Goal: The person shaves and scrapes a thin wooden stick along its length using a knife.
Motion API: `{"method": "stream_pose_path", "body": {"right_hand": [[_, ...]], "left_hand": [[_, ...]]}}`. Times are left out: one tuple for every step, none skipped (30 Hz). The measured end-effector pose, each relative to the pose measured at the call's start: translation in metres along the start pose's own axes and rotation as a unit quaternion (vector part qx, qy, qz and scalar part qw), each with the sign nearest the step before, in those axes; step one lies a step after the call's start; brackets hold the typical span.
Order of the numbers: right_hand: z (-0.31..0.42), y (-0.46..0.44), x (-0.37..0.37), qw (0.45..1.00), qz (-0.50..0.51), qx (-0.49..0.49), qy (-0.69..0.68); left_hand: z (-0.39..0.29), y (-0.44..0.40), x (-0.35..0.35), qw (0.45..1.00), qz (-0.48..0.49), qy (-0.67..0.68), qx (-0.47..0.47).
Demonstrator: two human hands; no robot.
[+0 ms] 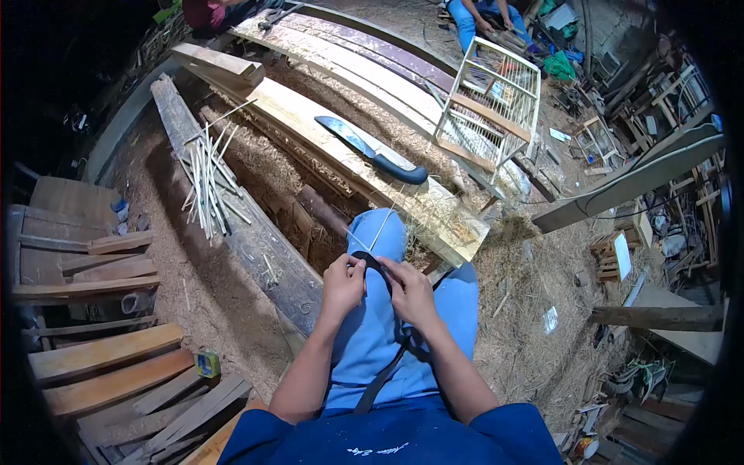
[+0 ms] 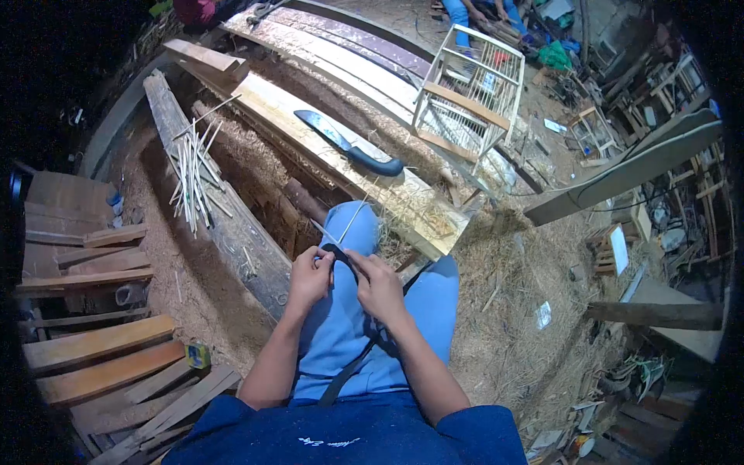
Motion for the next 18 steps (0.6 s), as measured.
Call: {"method": "stream_pose_path", "body": {"right_hand": [[0.000,0.001,0.001,1.000,0.003,-0.001,0.002],[0.000,0.001,0.002,1.000,0.011,0.004,0.023],[0.000,0.001,0.004,0.999,0.019,0.008,0.043],[0.001,0.001,0.006,0.999,0.022,0.004,0.044],[0.002,0.001,0.006,0.998,0.025,0.005,0.053],[0.004,0.002,0.007,0.998,0.029,0.006,0.063],[0.007,0.002,0.007,0.998,0.031,0.002,0.063],[0.011,0.002,0.008,0.997,0.035,-0.003,0.074],[0.014,0.003,0.008,0.996,0.039,-0.009,0.085],[0.016,0.003,0.008,0.995,0.041,-0.012,0.085],[0.017,0.003,0.008,0.996,0.037,-0.014,0.082],[0.019,0.002,0.008,0.996,0.033,-0.015,0.079],[0.020,0.001,0.009,0.996,0.035,-0.016,0.080],[0.021,0.001,0.010,0.994,0.054,-0.016,0.098],[0.021,0.000,0.010,0.990,0.071,-0.016,0.117],[0.018,0.000,0.012,0.990,0.073,-0.016,0.118],[0.014,-0.001,0.015,0.992,0.066,-0.014,0.108],[0.016,-0.003,0.016,0.993,0.059,-0.012,0.098]], "left_hand": [[-0.001,0.001,-0.003,0.999,0.017,0.024,-0.021],[-0.003,0.003,-0.006,0.997,0.033,0.048,-0.041],[-0.002,0.004,-0.007,0.997,0.029,0.051,-0.041],[0.000,0.005,-0.008,0.998,0.028,0.059,-0.026],[0.002,0.005,-0.009,0.997,0.026,0.066,-0.011],[0.009,0.004,-0.009,0.997,0.021,0.067,-0.011],[0.015,0.003,-0.008,0.998,0.020,0.064,-0.003],[0.021,0.003,-0.008,0.998,0.019,0.060,0.005],[0.015,0.007,-0.013,0.998,0.015,0.062,0.006],[0.005,0.011,-0.020,0.997,0.032,0.070,-0.023],[-0.002,0.014,-0.024,0.994,0.050,0.079,-0.053],[-0.004,0.013,-0.025,0.994,0.048,0.080,-0.054],[-0.004,0.012,-0.025,0.996,0.039,0.062,-0.044],[-0.004,0.012,-0.024,0.998,0.031,0.044,-0.034],[0.000,0.010,-0.021,0.998,0.031,0.045,-0.035],[0.004,0.006,-0.018,0.998,0.021,0.038,-0.037],[0.008,0.002,-0.016,0.999,0.011,0.030,-0.038],[0.005,0.000,-0.017,0.999,0.011,0.031,-0.040]]}}
Point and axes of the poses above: each hand's wrist, its own y-axis away from the middle knuckle, its own x-axis out of the palm, z = x × y, the point moved 1 cm from there along -y, towards the middle knuckle, and after that the axes turned 15 degrees about -y, right-handed, at the moved point
